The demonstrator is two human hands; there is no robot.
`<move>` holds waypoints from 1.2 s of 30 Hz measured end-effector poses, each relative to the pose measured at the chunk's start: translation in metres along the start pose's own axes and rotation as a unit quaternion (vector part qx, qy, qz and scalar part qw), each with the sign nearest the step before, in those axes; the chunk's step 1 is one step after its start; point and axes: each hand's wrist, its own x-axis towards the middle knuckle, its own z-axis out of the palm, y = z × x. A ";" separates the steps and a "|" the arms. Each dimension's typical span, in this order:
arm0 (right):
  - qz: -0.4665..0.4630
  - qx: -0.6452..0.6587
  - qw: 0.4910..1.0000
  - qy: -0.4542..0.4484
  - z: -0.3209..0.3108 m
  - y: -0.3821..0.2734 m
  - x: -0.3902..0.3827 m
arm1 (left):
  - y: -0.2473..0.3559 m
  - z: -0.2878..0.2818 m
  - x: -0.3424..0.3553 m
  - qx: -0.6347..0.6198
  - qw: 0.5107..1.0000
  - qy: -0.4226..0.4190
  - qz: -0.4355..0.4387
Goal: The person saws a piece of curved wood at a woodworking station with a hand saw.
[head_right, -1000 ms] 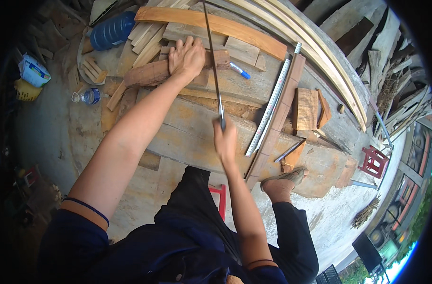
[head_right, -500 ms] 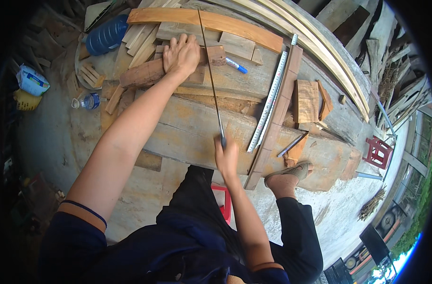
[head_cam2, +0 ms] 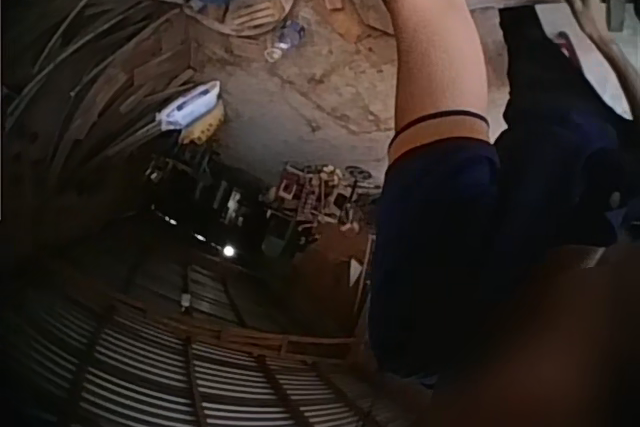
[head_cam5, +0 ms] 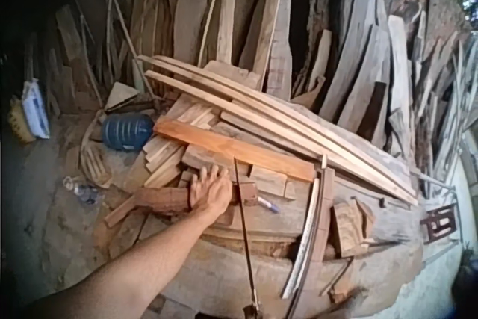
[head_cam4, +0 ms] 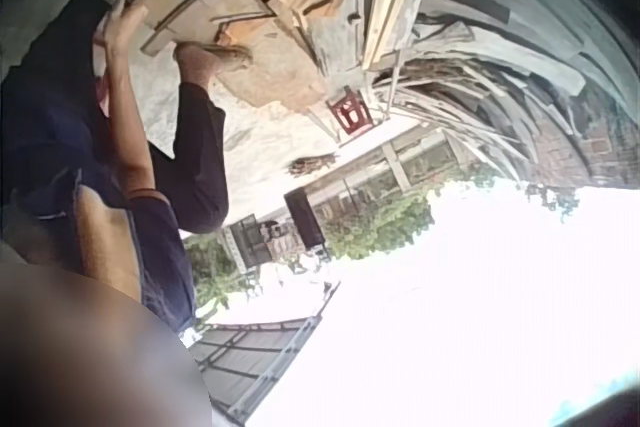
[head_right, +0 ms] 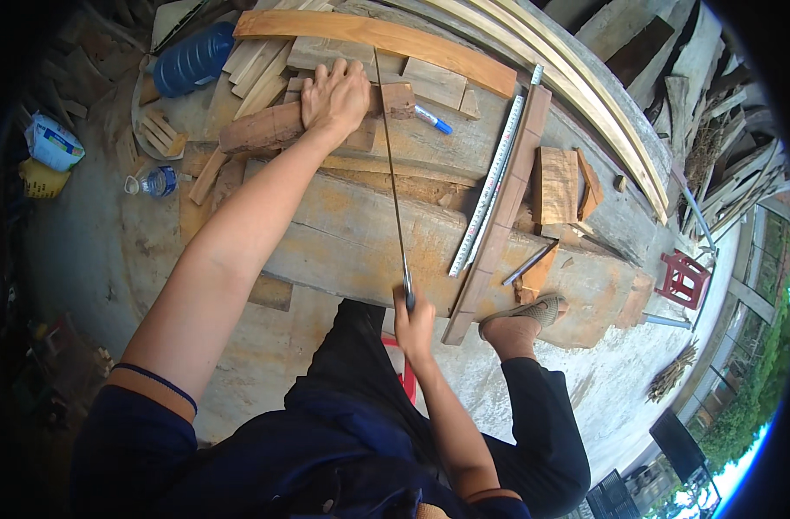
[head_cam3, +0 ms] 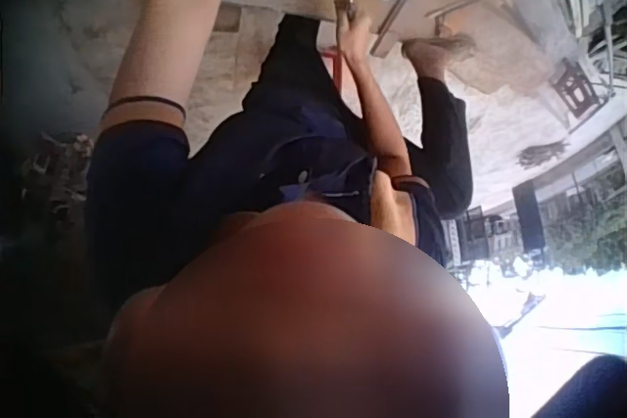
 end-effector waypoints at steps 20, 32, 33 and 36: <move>-0.060 0.002 0.998 0.009 0.013 -0.033 0.094 | 0.010 0.006 0.008 -0.012 1.000 0.011 0.005; 0.020 0.011 1.000 -0.002 -0.007 -0.005 -0.026 | 0.004 0.002 0.003 -0.007 1.000 0.014 0.005; 0.016 0.013 1.000 -0.006 -0.006 -0.004 -0.015 | 0.002 0.000 0.003 -0.004 1.000 0.008 0.004; 0.005 -0.004 1.000 -0.029 0.003 -0.041 0.075 | 0.007 0.002 0.005 -0.004 1.000 0.004 0.007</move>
